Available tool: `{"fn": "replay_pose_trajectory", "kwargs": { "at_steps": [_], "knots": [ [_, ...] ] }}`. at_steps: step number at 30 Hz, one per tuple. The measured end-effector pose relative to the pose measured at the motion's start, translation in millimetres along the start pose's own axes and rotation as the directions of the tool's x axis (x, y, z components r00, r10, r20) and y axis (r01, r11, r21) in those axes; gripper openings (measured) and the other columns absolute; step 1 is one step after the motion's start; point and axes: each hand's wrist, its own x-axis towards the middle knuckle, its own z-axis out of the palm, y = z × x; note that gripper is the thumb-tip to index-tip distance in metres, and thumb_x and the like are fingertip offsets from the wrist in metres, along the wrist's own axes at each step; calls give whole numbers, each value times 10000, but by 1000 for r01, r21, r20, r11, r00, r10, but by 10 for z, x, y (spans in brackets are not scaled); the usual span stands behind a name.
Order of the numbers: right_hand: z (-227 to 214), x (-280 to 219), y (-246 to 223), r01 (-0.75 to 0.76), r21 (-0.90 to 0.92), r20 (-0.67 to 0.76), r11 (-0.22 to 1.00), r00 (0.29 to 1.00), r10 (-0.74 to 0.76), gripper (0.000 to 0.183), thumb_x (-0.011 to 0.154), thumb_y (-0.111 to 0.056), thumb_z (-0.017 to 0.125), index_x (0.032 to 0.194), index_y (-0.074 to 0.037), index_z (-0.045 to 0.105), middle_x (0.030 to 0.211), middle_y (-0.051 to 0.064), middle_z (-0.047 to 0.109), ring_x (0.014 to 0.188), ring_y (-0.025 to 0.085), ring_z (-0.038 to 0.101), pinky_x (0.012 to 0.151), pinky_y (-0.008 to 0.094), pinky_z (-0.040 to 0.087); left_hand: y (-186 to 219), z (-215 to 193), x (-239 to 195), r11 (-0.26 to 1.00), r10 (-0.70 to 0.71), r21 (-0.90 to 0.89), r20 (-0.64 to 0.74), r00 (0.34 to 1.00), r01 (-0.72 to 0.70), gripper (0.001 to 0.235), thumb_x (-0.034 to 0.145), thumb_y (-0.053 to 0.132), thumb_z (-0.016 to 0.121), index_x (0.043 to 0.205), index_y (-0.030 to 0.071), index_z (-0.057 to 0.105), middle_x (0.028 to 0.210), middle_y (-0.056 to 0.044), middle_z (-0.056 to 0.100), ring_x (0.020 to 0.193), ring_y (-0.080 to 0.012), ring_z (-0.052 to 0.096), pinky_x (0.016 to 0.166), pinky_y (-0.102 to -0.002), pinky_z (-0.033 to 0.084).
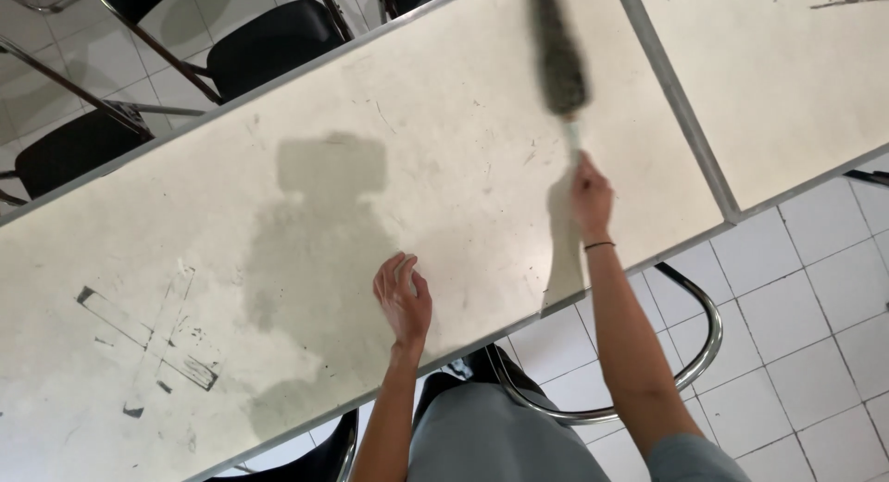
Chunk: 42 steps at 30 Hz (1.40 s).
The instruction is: The person uses a duster to clean the surface of a long white table, moving back and forth to remove dust and debris. The person then walks to a nearby wooden table and dusts its surface as well.
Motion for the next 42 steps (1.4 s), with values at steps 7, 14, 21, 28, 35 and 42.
{"fn": "replay_pose_trajectory", "kwargs": {
  "at_steps": [7, 14, 21, 28, 35, 42],
  "knots": [
    [-79, -336, 439, -154, 32, -359, 988, 920, 155, 414, 1026, -198, 494, 1423, -134, 589, 1261, 171, 680, 973, 427, 692, 830, 551, 556, 59, -83, -226, 997, 25, -68, -8, 1000, -26, 253, 897, -1, 638, 1104, 114, 728, 1209, -77, 642, 1177, -308, 601, 1006, -503, 443],
    [514, -1469, -41, 207, -73, -77, 976, 974, -213, 490, 950, -119, 493, 1430, -108, 586, 1243, 177, 678, 874, 561, 636, 747, 680, 496, -28, -238, -643, 992, -3, -128, -4, 1000, 3, 262, 904, -20, 623, 1130, 68, 721, 1216, -125, 638, 1180, -346, 603, 1000, -508, 468],
    [442, -2267, -144, 146, -206, 180, 968, 978, -109, 433, 1016, -374, 478, 1440, -416, 557, 963, 159, 762, 818, 406, 723, 687, 525, 596, -65, -352, -1065, 994, -17, -111, 29, 999, 20, 291, 916, -1, 617, 1193, 52, 691, 1227, -133, 616, 1205, -358, 592, 1001, -515, 467],
    [-527, -2041, 199, 51, -252, -11, 966, 998, -56, 432, 973, -279, 471, 1371, -308, 638, 1101, 210, 723, 950, 467, 691, 864, 597, 540, 227, -275, -1231, 993, -26, -110, 128, 991, 40, 313, 930, 81, 625, 1237, 113, 674, 1267, -81, 593, 1222, -315, 579, 969, -498, 472],
    [-776, -1285, 1604, 20, -161, -314, 987, 947, -70, 434, 1000, -187, 507, 1400, -77, 635, 1309, 203, 651, 1062, 447, 659, 878, 592, 537, 577, 41, -1415, 995, -29, -93, 139, 990, 42, 328, 931, 81, 636, 1252, 137, 672, 1289, -73, 595, 1222, -314, 578, 961, -499, 476],
    [-779, -1810, 1315, 255, -154, 6, 955, 966, -257, 526, 934, -88, 434, 1447, -69, 551, 834, 332, 698, 799, 544, 673, 704, 651, 495, 1315, 498, -1537, 981, -79, -166, 150, 986, 104, 295, 961, 84, 613, 1247, 118, 675, 1278, -83, 605, 1225, -316, 579, 998, -509, 456]
  ]
}}
